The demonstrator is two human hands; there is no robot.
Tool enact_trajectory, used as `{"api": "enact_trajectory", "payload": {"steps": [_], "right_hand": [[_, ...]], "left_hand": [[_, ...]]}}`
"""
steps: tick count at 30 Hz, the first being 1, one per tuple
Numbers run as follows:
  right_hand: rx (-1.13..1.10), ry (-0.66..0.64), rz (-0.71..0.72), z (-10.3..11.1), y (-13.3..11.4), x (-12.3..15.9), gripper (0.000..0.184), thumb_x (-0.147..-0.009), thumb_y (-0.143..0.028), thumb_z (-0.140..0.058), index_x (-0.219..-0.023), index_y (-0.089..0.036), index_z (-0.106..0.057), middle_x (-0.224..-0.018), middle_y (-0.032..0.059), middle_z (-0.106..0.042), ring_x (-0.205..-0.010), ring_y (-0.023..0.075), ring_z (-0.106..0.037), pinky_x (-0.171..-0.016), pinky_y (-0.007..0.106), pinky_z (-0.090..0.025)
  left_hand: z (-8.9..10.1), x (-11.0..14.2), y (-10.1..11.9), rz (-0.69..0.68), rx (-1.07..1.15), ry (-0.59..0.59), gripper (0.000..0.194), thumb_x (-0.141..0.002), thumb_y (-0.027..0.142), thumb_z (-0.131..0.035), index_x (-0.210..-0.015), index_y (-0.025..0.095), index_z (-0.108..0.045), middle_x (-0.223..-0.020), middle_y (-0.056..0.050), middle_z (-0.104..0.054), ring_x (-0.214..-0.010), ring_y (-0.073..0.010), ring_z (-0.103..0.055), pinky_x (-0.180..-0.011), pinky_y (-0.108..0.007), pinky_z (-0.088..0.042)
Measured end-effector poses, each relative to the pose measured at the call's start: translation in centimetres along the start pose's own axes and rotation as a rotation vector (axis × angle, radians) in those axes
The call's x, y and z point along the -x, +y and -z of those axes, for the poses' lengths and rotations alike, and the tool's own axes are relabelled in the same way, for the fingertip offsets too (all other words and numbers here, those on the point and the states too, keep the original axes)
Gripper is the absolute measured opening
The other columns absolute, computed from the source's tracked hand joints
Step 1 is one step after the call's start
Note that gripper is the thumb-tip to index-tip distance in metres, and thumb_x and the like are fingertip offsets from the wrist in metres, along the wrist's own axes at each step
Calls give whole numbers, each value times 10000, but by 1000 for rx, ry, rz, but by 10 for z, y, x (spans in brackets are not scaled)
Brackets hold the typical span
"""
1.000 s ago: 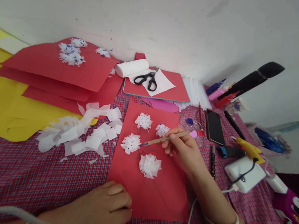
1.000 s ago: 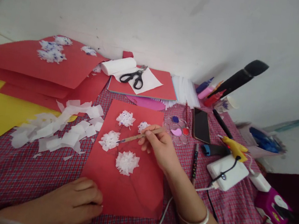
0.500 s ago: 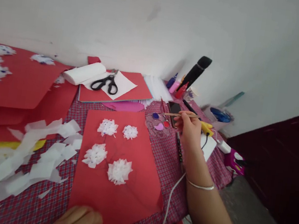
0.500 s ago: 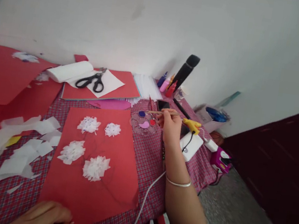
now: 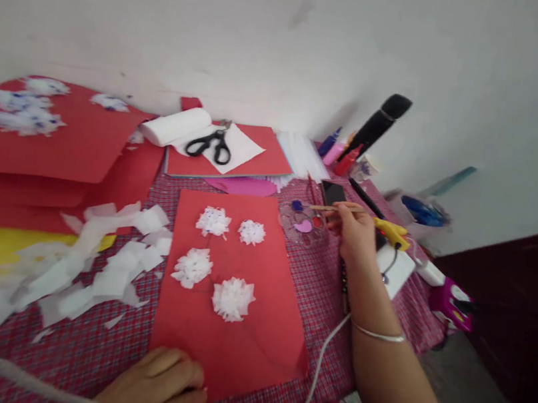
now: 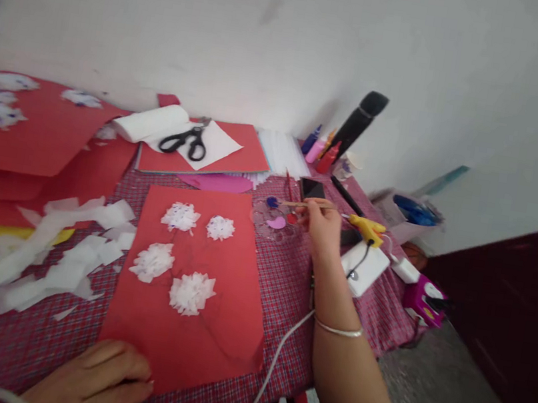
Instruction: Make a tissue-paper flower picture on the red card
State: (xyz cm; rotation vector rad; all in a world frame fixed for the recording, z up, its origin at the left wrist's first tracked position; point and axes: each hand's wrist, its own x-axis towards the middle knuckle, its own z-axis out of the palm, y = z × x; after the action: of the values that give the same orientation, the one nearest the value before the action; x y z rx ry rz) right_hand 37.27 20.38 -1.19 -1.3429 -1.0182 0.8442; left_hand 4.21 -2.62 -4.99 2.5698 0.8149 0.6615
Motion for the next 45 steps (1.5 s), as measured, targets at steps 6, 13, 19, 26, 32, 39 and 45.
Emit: {"api": "enact_trajectory", "payload": {"steps": [6, 13, 19, 26, 32, 39, 45], "right_hand": [[-230, -384, -126, -34, -27, 54, 147, -742, -325, -675, -805, -202, -622, -600, -21, -636, -408, 83, -488, -365, 194, -326], [-215, -664, -283, -77, -24, 116, 169, -794, -353, -683, -818, -195, -628, -636, -4, -668, -422, 90, -516, -385, 197, -355], [-232, -659, -312, -82, -18, 117, 179, -789, -356, -690, -809, -187, -637, -630, -7, -670, -412, 75, -508, -368, 173, -336], [-181, -703, -322, -89, -15, 123, 210, -800, -384, -672, -836, -178, -643, -638, -1, -673, -406, 76, -508, -361, 178, -339], [-163, -635, -306, -88, -14, 117, 200, -774, -368, -681, -795, -175, -631, -625, 4, -673, -406, 76, -509, -352, 171, -329], [-158, -551, -293, -86, -12, 110, 190, -757, -358, -677, -784, -179, -617, -622, 2, -670, -404, 81, -495, -346, 176, -324], [-177, -601, -340, -85, -14, 111, 212, -745, -368, -696, -789, -174, -622, -615, 1, -669, -400, 81, -504, -346, 175, -315]], "left_hand": [[7, -10, 15, 148, -3, -39, 103, -873, 117, -600, -921, 208, -599, -894, 19, -635, -794, -143, -502, -722, -242, -413], [20, -13, 19, 182, 6, -214, 167, -819, 204, -731, -923, 206, -601, -948, 38, -637, -841, -152, -509, -782, -268, -412], [13, -11, 15, 152, 30, -183, 151, -822, 210, -729, -894, 208, -596, -929, 47, -636, -818, -141, -503, -753, -254, -401], [9, -8, 13, 134, 28, -170, 168, -811, 204, -738, -896, 206, -594, -932, 45, -632, -817, -140, -496, -734, -255, -392], [7, -9, 13, 152, 15, -138, 119, -832, 182, -701, -874, 207, -593, -907, 43, -632, -797, -138, -494, -717, -251, -388], [7, -10, 16, 180, -18, -116, 140, -810, 151, -710, -872, 200, -594, -915, 42, -631, -810, -137, -481, -733, -255, -387], [11, -9, 17, 173, 3, -149, 168, -796, 159, -734, -882, 201, -597, -926, 43, -635, -818, -141, -489, -751, -253, -388]]}}
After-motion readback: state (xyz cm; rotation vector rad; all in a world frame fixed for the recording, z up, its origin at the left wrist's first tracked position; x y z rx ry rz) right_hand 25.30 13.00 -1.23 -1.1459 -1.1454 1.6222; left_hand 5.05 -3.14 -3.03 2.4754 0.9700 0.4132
